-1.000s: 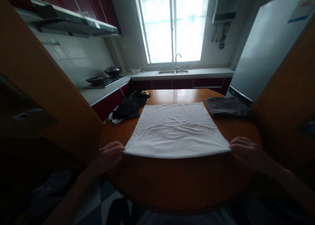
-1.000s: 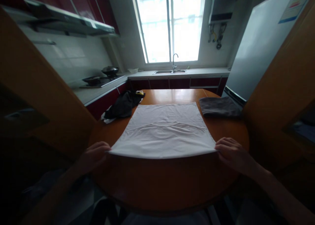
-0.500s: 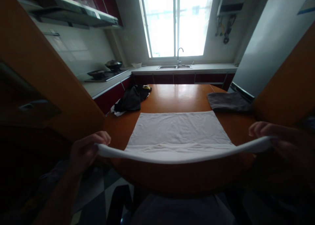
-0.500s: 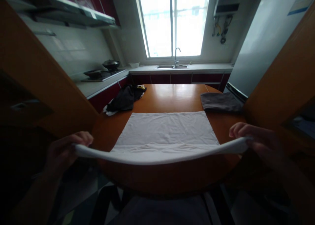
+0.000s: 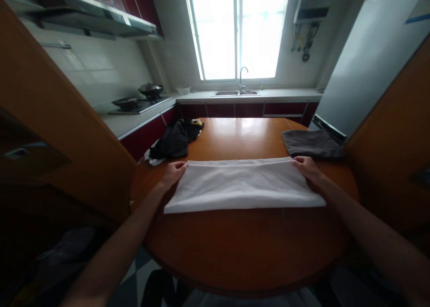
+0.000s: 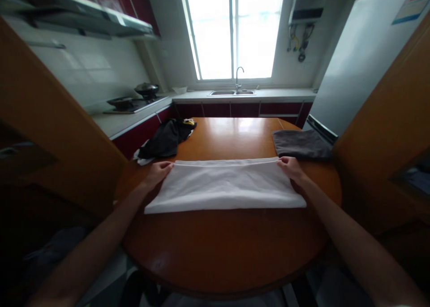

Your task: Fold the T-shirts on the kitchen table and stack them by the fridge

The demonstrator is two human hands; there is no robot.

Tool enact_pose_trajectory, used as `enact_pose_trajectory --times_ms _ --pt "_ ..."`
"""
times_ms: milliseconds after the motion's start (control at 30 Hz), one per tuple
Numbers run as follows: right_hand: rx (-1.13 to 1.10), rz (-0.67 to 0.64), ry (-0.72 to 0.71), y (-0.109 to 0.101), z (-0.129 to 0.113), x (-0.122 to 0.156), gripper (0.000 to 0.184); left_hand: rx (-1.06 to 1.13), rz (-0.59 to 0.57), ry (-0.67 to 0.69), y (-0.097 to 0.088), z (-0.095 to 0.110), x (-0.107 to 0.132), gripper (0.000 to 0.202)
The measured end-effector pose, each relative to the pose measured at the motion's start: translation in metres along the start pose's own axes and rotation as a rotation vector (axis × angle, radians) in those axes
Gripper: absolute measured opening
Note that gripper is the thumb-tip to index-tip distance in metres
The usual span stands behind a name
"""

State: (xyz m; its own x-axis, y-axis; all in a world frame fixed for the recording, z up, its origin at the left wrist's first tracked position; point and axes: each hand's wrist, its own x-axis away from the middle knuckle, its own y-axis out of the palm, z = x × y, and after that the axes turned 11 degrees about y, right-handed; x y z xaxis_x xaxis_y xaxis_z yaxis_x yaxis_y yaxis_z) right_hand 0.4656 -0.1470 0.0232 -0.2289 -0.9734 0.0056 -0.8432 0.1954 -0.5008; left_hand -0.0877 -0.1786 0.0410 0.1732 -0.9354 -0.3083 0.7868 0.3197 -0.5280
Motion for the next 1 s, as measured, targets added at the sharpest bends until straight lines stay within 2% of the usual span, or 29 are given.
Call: enact_pose_trajectory --times_ms 133,233,400,600,700,900,1000 --pt "-0.012 -0.001 0.041 0.002 0.002 -0.014 0.028 0.029 -0.027 0.046 -0.003 -0.010 -0.015 0.050" --pt "-0.015 0.017 0.058 0.002 -0.002 -0.028 0.028 -0.054 -0.052 0.072 -0.005 -0.011 -0.029 0.048" --pt "0.044 0.025 0.093 0.019 0.001 -0.042 0.021 -0.252 -0.094 0.088 0.012 -0.022 -0.042 0.041" --pt "0.081 0.051 0.058 0.014 0.001 -0.049 0.025 -0.291 -0.095 0.152 0.012 -0.032 -0.052 0.047" --pt "0.113 0.060 0.038 0.016 0.000 -0.055 0.023 -0.315 -0.119 0.156 0.013 -0.033 -0.058 0.043" --pt "0.436 0.073 -0.019 0.024 0.010 -0.063 0.020 -0.415 -0.132 0.146 0.024 -0.041 -0.061 0.036" --pt "0.627 0.152 -0.065 0.026 0.001 -0.052 0.029 -0.467 -0.075 0.180 0.029 -0.032 -0.056 0.043"
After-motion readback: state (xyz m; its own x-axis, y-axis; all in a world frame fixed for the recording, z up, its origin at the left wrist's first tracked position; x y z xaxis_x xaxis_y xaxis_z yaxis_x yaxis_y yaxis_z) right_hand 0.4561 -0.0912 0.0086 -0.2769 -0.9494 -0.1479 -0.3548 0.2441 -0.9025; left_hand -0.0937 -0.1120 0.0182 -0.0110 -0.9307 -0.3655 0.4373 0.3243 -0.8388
